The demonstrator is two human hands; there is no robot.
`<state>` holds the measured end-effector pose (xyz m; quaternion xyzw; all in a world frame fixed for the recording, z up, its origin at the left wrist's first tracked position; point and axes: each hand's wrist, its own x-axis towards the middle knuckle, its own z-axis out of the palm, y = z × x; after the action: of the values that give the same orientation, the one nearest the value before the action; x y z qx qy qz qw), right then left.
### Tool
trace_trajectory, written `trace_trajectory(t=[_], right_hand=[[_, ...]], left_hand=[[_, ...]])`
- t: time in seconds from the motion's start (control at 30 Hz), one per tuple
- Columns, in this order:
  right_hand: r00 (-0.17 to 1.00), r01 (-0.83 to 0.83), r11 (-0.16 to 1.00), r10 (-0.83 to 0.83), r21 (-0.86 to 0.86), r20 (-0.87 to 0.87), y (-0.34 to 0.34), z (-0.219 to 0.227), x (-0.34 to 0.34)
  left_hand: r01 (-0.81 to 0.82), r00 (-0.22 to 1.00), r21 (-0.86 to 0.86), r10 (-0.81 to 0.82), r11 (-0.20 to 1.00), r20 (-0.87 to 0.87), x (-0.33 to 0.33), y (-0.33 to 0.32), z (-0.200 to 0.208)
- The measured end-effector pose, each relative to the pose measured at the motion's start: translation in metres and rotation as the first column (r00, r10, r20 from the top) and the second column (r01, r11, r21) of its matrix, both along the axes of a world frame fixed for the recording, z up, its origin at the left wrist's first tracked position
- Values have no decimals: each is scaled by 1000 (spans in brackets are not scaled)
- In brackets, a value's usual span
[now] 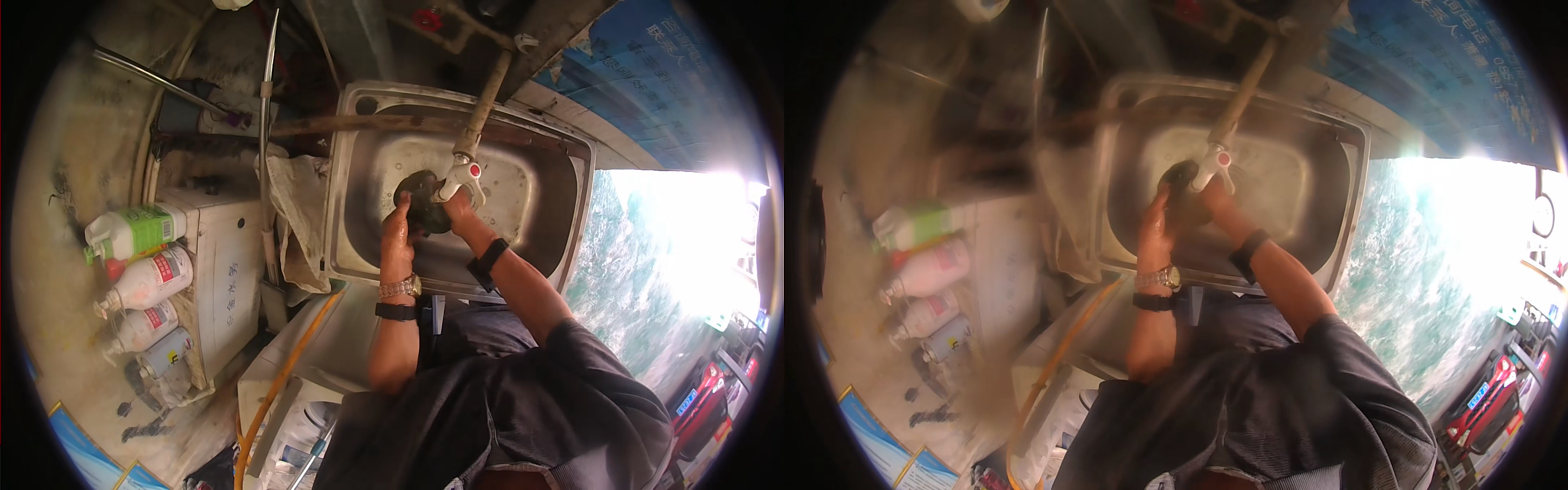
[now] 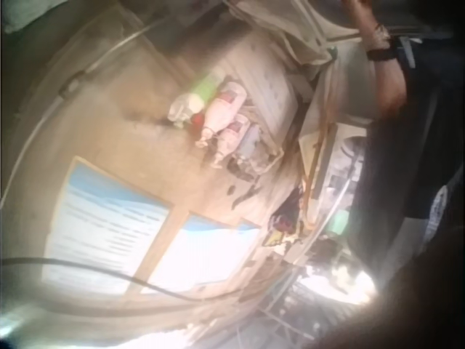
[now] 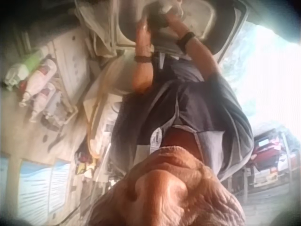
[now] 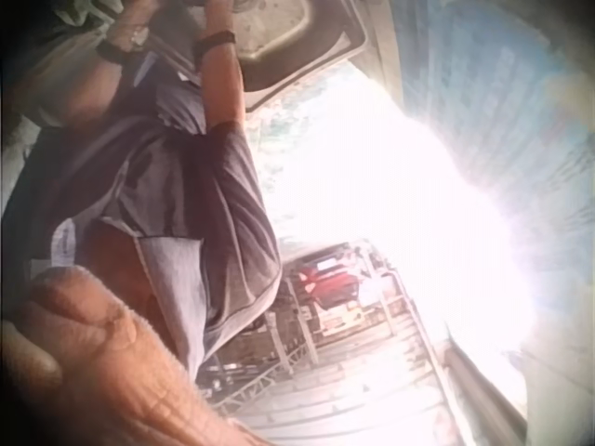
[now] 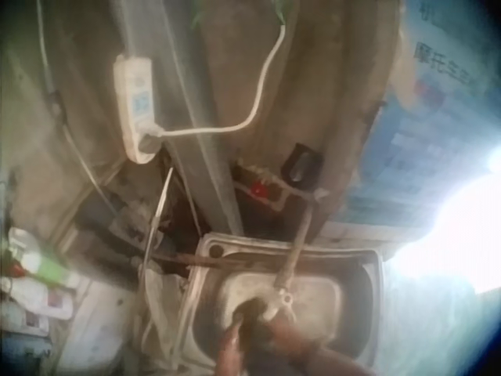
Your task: The person washes a dark cloth in a metal sink. They apply liquid soap from a pump bottle, scrub the cloth by hand, and rinse it under running water.
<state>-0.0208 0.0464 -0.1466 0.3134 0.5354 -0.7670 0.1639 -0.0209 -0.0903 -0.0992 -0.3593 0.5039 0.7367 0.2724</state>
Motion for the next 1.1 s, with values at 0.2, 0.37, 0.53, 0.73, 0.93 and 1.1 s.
trace_trajectory(t=[0.2,0.37,0.53,0.73,0.93,1.1], right_hand=[[977,190,868,-123,-458,173,1,-22,0],[997,55,609,-81,-791,7,9,7,10],[920,-369,925,377,91,-110,14,28,13],[992,29,981,-5,190,-124,-12,14,5],[996,69,998,-68,-11,58,8,-61,22],[968,-117,984,143,136,-205,22,-123,24]], left_hand=[[-44,944,34,52,998,-326,10,4,10],[-158,902,188,219,969,-372,10,-2,-22],[-278,902,247,340,928,-264,7,-11,-56],[-103,884,-141,26,985,-467,6,4,3],[-184,965,252,224,950,-137,-4,-12,54],[-205,951,413,280,887,-129,-9,-16,26]])
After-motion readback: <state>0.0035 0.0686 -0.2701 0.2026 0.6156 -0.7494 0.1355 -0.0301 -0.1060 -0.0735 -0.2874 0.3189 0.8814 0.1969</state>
